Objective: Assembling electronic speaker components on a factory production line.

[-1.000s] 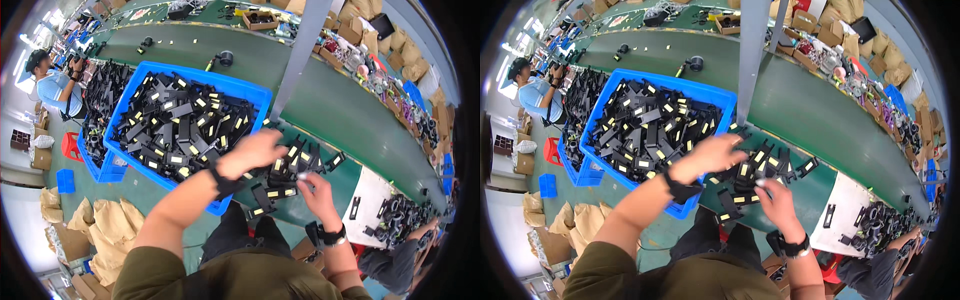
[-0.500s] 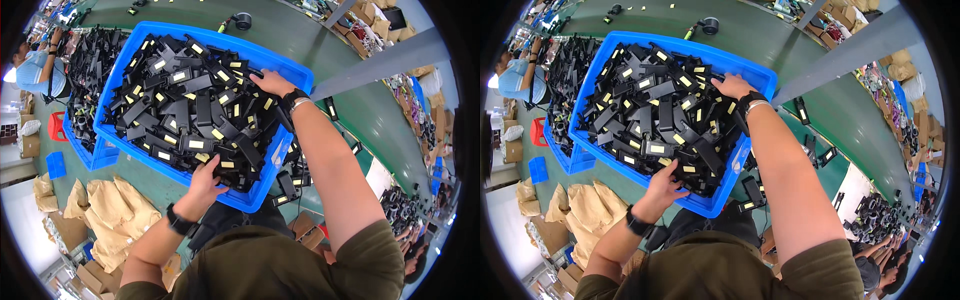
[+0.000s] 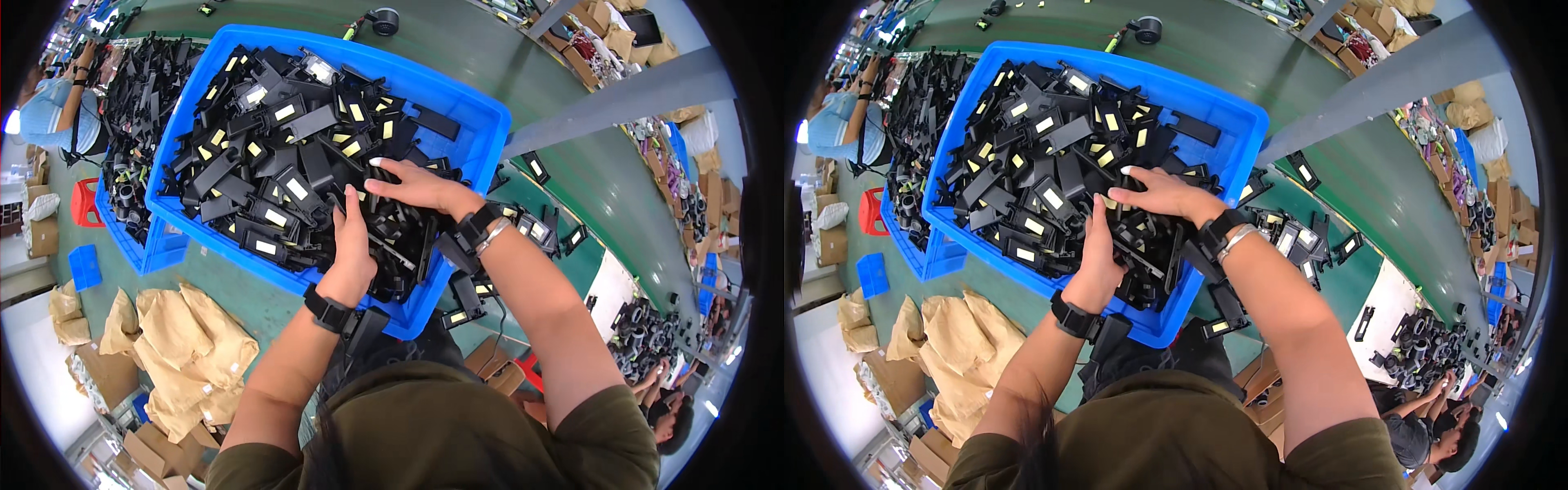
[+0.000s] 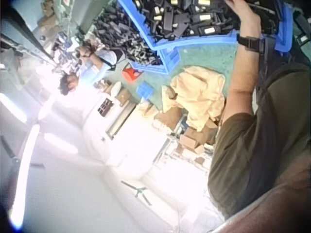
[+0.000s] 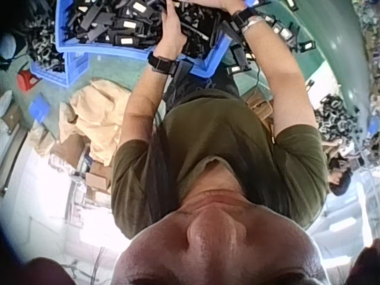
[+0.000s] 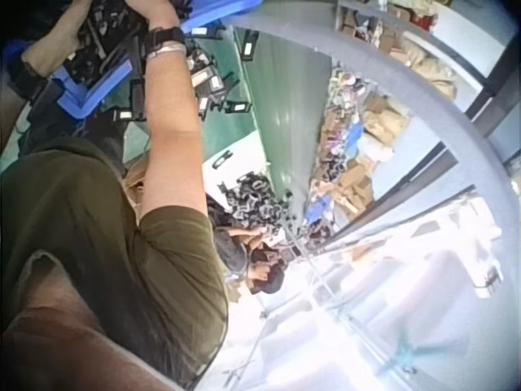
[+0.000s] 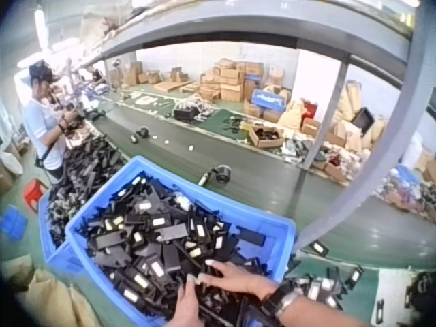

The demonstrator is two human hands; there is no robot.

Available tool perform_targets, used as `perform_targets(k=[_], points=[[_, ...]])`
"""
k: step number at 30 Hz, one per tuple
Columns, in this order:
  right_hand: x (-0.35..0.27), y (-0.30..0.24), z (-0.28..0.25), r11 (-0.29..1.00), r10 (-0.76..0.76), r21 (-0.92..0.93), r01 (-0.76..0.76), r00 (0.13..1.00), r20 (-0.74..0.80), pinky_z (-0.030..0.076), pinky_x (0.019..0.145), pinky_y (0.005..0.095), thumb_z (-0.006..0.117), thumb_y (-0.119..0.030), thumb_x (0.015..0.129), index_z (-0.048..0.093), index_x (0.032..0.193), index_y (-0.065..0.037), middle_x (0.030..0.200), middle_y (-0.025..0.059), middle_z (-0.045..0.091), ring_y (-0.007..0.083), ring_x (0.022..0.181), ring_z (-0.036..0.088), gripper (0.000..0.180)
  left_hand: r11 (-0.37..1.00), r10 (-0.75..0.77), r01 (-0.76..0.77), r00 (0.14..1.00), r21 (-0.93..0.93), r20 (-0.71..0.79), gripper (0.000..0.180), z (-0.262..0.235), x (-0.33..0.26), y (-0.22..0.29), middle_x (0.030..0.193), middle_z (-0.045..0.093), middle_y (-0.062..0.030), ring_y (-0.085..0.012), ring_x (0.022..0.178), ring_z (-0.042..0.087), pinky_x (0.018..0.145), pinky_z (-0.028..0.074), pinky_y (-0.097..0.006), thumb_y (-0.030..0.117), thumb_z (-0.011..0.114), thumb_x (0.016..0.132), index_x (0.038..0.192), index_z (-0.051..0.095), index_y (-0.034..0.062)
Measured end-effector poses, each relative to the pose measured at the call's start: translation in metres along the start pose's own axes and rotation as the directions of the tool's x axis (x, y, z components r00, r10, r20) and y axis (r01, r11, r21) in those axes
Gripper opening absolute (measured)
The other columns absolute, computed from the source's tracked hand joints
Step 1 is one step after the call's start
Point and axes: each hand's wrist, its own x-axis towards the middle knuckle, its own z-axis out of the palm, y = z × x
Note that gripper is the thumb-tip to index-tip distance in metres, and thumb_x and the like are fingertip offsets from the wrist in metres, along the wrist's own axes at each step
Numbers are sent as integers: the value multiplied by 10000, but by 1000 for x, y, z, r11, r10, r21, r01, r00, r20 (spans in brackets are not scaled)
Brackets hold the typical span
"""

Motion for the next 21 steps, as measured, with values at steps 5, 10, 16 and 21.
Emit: perform_targets(k=[5, 10, 16, 21], points=[[-22, -14, 42, 999, -33, -19, 29, 963, -267, 333, 977, 443, 476, -699, 723, 446, 1287, -117, 1286, 192, 408, 375, 1191, 384, 812, 930, 201, -118, 957, -348, 211, 492, -5, 20, -11, 1091, 525, -98, -213, 968, 554, 785, 477, -337, 440, 461, 902, 1193, 409, 47], [-41, -4, 44, 953, -154, 110, 284, 763, -628, 373, 932, 410, 504, -530, 810, 545, 1152, -91, 1191, 179, 454, 373, 1099, 437, 558, 905, 303, -216, 932, -367, 200, 416, 31, -5, -7, 1024, 573, -64, -196, 938, 558, 808, 456, -326, 441, 491, 883, 1077, 539, 76], [-114, -17, 20, 871, -346, -91, 482, 473, -810, 348, 927, 394, 514, -356, 865, 563, 1070, -22, 1148, 203, 464, 373, 1072, 436, 395, 884, 455, -334, 776, -326, 437, 437, 75, -91, -4, 1038, 576, -80, -196, 973, 562, 841, 452, -323, 442, 392, 924, 1087, 538, 64], [-209, 23, 4, 914, -300, -157, 374, 362, -882, 363, 930, 421, 562, -275, 838, 562, 1090, -57, 1199, 216, 443, 394, 1081, 444, 333, 913, 384, -157, 644, -377, 662, 479, 126, -135, -62, 1128, 535, -80, -185, 1039, 527, 891, 426, -322, 417, 329, 950, 1224, 445, 42]])
